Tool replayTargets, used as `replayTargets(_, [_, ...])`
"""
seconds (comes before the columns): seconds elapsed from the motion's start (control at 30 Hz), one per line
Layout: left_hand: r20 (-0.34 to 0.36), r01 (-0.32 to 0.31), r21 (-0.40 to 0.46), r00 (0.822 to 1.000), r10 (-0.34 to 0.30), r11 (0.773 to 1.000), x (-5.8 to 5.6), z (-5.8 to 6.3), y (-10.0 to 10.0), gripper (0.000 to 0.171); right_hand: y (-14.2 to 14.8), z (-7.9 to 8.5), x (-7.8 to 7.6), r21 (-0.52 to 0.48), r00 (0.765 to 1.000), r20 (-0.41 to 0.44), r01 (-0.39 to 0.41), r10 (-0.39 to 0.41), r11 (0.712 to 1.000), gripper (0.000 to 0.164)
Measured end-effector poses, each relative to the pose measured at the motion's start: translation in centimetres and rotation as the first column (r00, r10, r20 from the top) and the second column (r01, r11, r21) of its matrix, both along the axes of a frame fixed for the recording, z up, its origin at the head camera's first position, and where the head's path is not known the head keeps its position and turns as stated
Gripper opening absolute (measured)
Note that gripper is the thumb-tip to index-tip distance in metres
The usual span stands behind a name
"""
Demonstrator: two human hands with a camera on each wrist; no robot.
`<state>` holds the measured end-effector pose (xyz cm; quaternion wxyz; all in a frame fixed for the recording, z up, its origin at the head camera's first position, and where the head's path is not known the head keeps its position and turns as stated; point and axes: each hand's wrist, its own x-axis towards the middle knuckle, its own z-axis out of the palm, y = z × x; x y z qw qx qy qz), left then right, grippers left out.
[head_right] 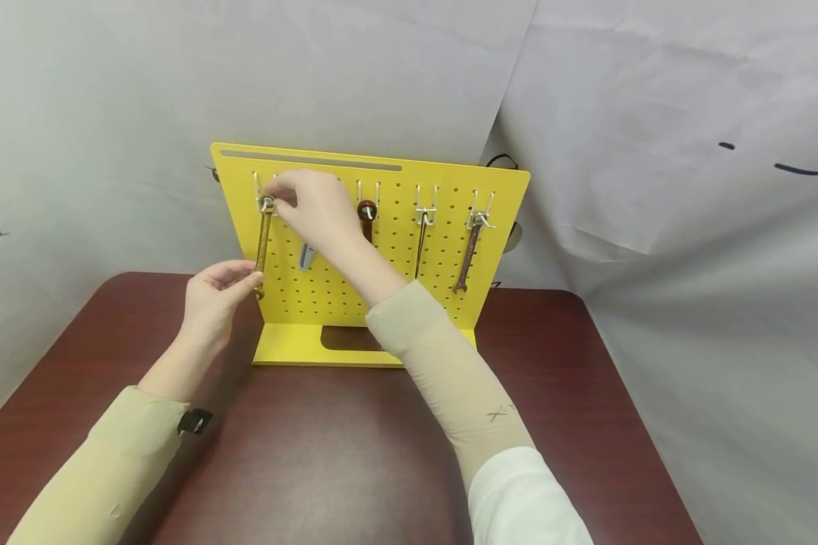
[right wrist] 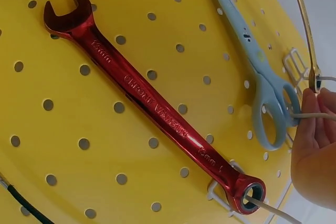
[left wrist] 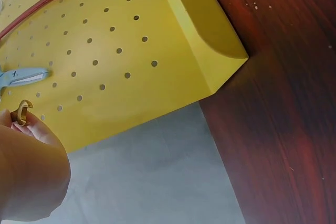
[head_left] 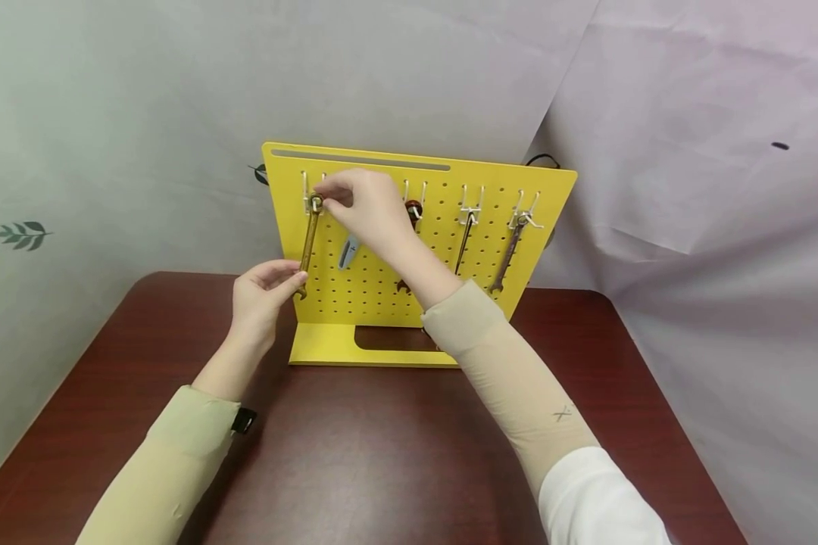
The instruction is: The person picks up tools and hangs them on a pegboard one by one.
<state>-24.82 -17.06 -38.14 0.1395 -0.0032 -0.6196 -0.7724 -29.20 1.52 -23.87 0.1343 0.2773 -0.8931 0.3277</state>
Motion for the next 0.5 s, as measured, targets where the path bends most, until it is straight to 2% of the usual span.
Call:
replayTargets(0.2, [-0.023, -0.024, -0.001, 0.999, 0.024, 1.0, -0.5, -0.14, 0.16, 0.03, 0.03, -0.16, 0.22, -0.021, 1.0, 0.012, 0.007, -0.006, 1.0, 0.025])
replayTargets(0.5, [-0.008, -0.04, -0.033, 0.999, 0.04, 0.999, -1.01, -0.55, -0.02, 0.026, 0.01, -0.31, 0.42, -0.039, 1.0, 0.02, 0.005, -0.004, 0.999, 0.027])
